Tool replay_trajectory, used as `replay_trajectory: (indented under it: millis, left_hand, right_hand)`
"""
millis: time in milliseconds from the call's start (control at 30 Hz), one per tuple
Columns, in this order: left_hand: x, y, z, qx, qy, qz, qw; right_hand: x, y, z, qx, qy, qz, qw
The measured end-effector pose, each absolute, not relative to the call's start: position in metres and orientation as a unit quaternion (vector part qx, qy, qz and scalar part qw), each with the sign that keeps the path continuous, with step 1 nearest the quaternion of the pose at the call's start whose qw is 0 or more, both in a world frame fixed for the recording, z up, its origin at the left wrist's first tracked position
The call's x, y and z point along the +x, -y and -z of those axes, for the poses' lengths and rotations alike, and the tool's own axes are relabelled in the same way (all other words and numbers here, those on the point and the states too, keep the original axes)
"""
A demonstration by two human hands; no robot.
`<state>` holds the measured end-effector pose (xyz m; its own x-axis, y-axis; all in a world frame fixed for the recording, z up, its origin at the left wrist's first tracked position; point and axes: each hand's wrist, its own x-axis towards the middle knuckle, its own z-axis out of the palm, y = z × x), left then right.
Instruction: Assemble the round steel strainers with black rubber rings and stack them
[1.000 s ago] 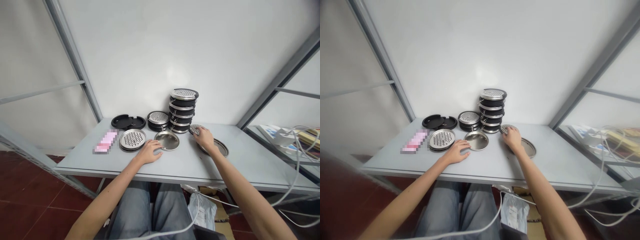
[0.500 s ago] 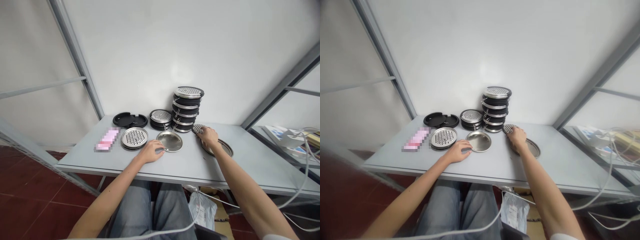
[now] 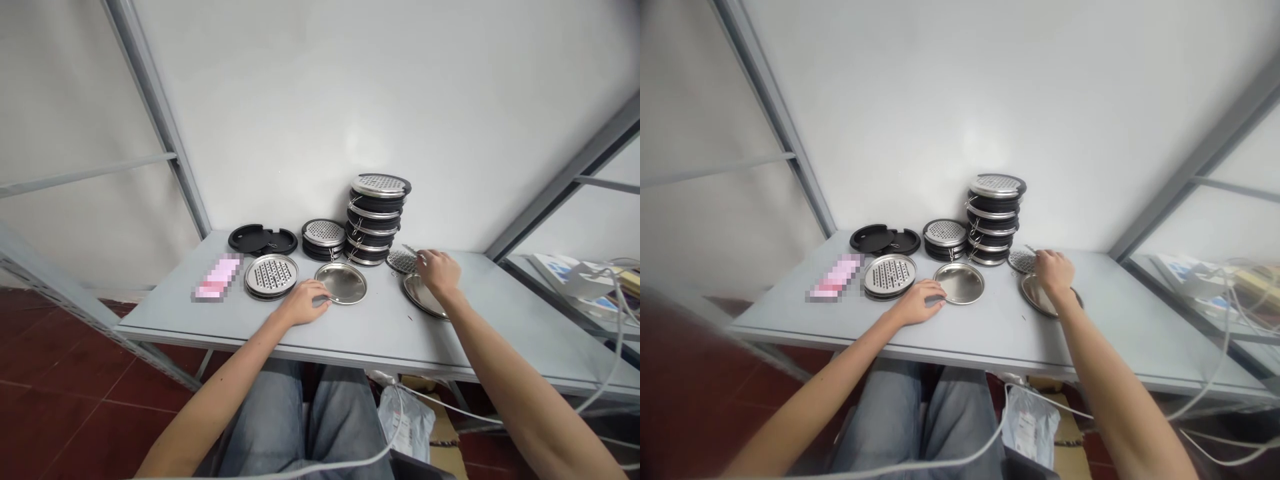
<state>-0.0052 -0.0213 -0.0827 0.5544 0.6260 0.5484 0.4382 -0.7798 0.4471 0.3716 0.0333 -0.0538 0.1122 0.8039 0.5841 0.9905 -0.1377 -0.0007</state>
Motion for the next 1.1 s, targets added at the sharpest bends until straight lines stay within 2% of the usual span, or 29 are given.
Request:
replay_trajectory:
  millis: [200,333,533,700,833,1000,1100]
  left_hand:
    - [-0.005,0.021,0.083,0.871,-0.306,-0.361,0.134]
    - [-0.004,0.022,0.083,0.87,-0.302,-0.362,0.144]
    - [-0.009,0.019,0.079,0.844,-0.307,-0.373,0.232]
    - [-0.013,0.015,0.076,0.806,-0.336,-0.368,0.32]
    - [-0.011,0.015,0.077,0.816,-0.342,-0.355,0.302]
    - [-0.008,0.019,0.078,0.847,-0.343,-0.335,0.23]
    - [-0.007,0.02,0.08,0.853,-0.363,-0.312,0.208]
  right_hand:
    - [0.389,-0.022,0.052,-0.601,0.641,0.369,0.302]
    - [0.38,0.004,0.045,-0.474,0.694,0.399,0.368]
    - [0.32,0.042,0.041,-0.368,0.796,0.297,0.378]
    - [0.271,0.036,0.06,-0.401,0.828,0.156,0.36]
    - [0.252,0.028,0.078,-0.377,0.846,0.078,0.37]
    - [0.246,0.027,0.086,-0.402,0.84,0.097,0.35]
    - [0.247,0.027,0.09,-0.438,0.823,0.068,0.355]
